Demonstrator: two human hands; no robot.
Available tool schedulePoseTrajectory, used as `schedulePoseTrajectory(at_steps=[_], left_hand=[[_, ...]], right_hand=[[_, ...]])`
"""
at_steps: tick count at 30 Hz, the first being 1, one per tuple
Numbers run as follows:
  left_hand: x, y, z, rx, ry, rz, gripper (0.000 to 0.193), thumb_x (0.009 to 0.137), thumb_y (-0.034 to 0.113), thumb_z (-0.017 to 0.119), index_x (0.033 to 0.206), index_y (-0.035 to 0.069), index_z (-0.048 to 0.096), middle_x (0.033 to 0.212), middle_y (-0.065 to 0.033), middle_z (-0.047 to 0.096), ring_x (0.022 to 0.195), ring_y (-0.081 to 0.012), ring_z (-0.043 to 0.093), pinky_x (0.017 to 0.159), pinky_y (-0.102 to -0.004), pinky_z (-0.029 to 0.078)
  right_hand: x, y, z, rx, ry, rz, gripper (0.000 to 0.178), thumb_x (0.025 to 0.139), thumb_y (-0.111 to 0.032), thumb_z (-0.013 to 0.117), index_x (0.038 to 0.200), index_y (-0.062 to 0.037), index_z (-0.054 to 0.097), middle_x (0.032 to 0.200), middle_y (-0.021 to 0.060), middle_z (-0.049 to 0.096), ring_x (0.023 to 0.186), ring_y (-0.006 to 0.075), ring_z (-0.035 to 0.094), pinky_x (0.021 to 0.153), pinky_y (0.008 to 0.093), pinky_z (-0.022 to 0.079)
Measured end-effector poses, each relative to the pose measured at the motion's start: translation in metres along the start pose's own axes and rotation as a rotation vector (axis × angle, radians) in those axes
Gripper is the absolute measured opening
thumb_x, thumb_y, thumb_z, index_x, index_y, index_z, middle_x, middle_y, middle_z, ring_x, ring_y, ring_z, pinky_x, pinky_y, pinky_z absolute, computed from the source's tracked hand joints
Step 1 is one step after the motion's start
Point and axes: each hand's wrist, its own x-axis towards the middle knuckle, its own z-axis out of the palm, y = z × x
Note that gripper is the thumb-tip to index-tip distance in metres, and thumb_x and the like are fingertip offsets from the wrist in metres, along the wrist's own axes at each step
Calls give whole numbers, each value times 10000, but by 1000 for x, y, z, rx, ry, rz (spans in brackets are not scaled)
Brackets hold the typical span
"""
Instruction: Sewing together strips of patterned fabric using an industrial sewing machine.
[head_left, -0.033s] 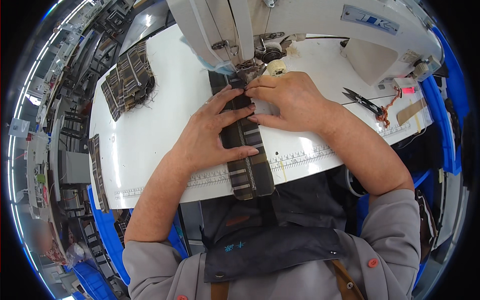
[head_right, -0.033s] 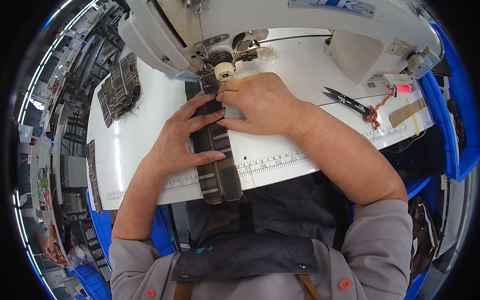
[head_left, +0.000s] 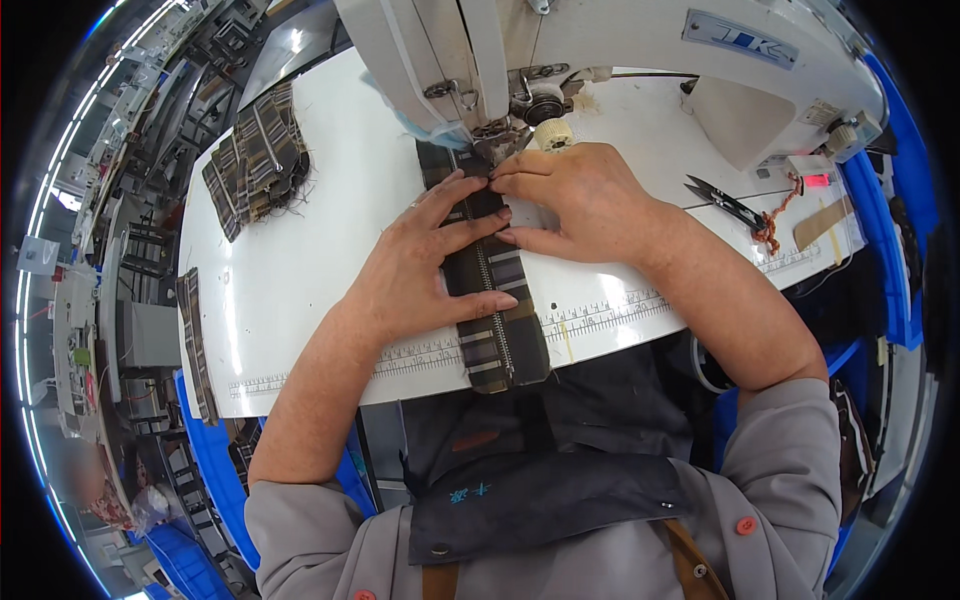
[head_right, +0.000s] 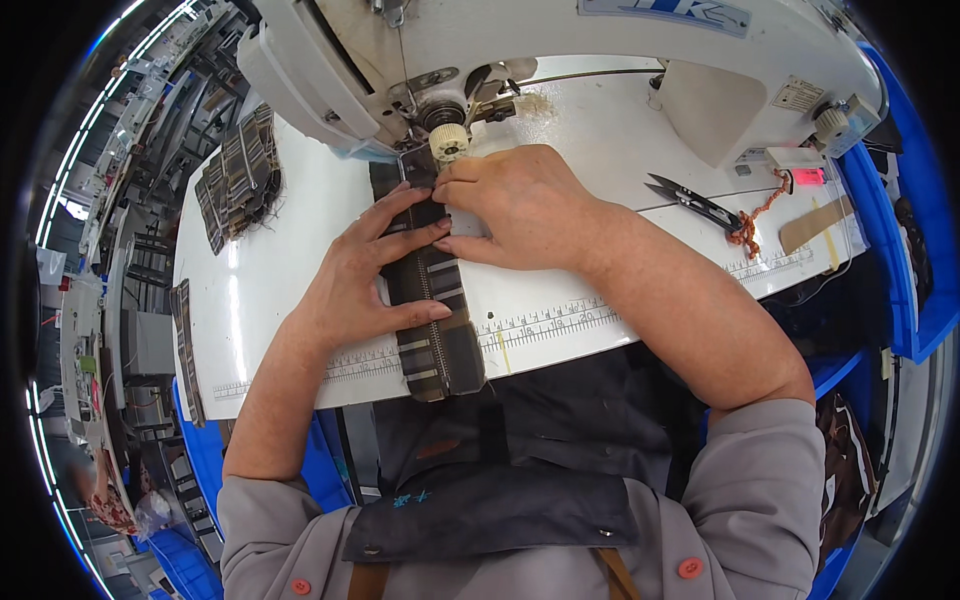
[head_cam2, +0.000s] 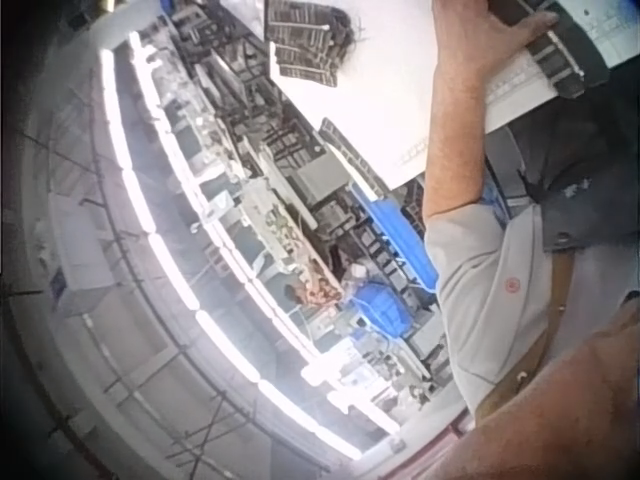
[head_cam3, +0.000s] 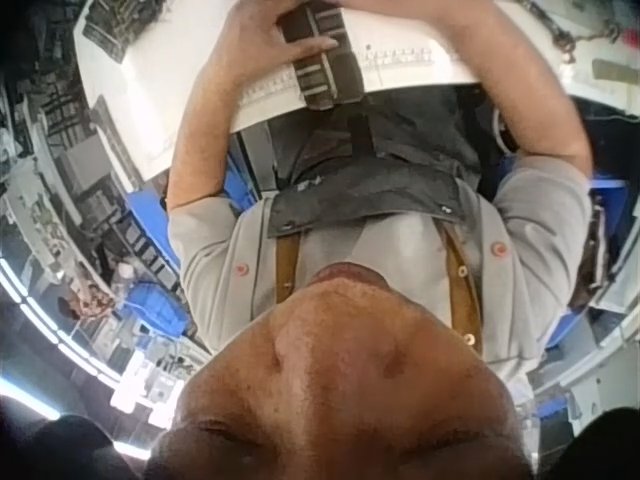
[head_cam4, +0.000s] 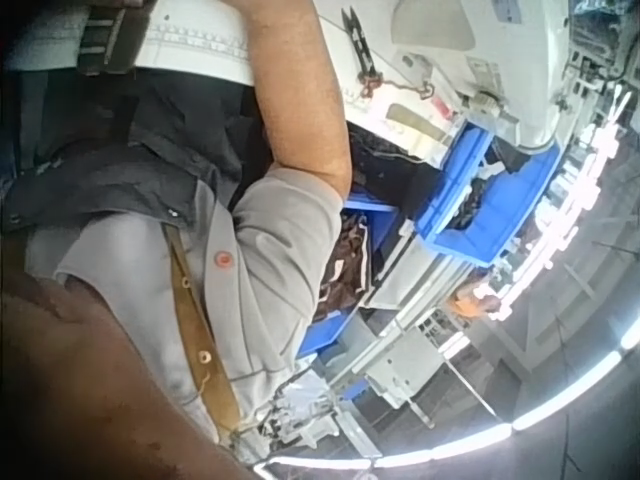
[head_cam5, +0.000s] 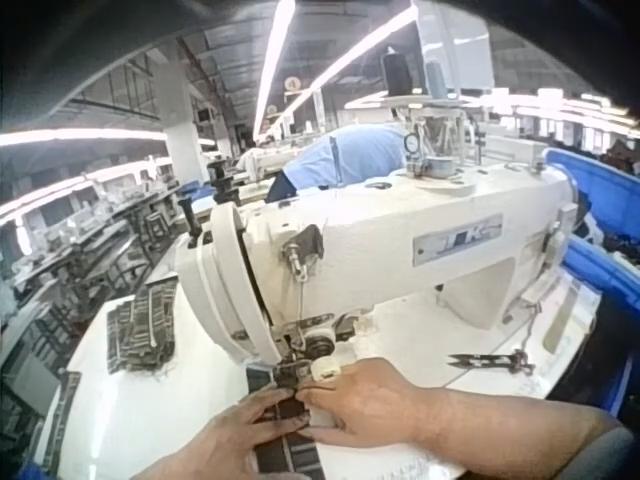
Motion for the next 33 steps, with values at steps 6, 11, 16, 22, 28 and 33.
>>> schedulePoseTrajectory(at_steps=[6, 11, 16, 22, 28, 33], left_hand=[[1, 3, -3, 46, -5, -11, 763, 679, 446, 932, 1351, 150, 724, 1558, -150, 518, 1499, -377, 430, 1256, -567, 316], [1, -1, -2, 146, 1, 23, 759, 686, 493, 912, 1346, 165, 730, 1551, -136, 525, 1469, -358, 468, 1272, -608, 247], [1, 0, -1, -24, 26, -7, 687, 728, 371, 919, 1346, 141, 728, 1538, -152, 541, 1446, -372, 503, 1205, -510, 417], [2, -4, 2, -53, 69, -36, 614, 787, 272, 890, 1347, 90, 717, 1502, -180, 583, 1390, -378, 567, 1147, -464, 486], [6, -13, 5, 23, 109, -24, 581, 866, 339, 823, 1355, 52, 698, 1489, -166, 598, 1344, -357, 605, 1104, -428, 526], [17, -22, 0, 24, 114, -16, 570, 878, 273, 819, 1351, -13, 681, 1457, -211, 618, 1351, -379, 599, 1136, -443, 490]], right_hand=[[1, -2, -1, -4, -6, 7, 392, 867, -387, 762, 1108, -78, 749, 1095, 41, 730, 964, 279, 731, 782, 433, 585], [1, -2, 0, 9, 0, 9, 384, 877, -385, 752, 1103, -74, 757, 1120, 38, 738, 976, 278, 733, 786, 433, 587], [1, -3, -1, 3, -14, 22, 387, 878, -380, 749, 1108, -70, 760, 1118, 41, 744, 975, 279, 734, 784, 435, 587], [1, -3, -2, 13, -11, 28, 382, 881, -373, 745, 1103, -64, 764, 1108, 46, 749, 975, 280, 735, 786, 438, 587], [1, -5, -4, 9, -17, 37, 367, 892, -369, 739, 1084, -58, 775, 1118, 52, 751, 973, 288, 734, 796, 439, 587], [2, -5, -5, 1, -36, 40, 362, 900, -357, 739, 1090, -50, 775, 1147, 58, 750, 983, 290, 733, 807, 434, 588]])
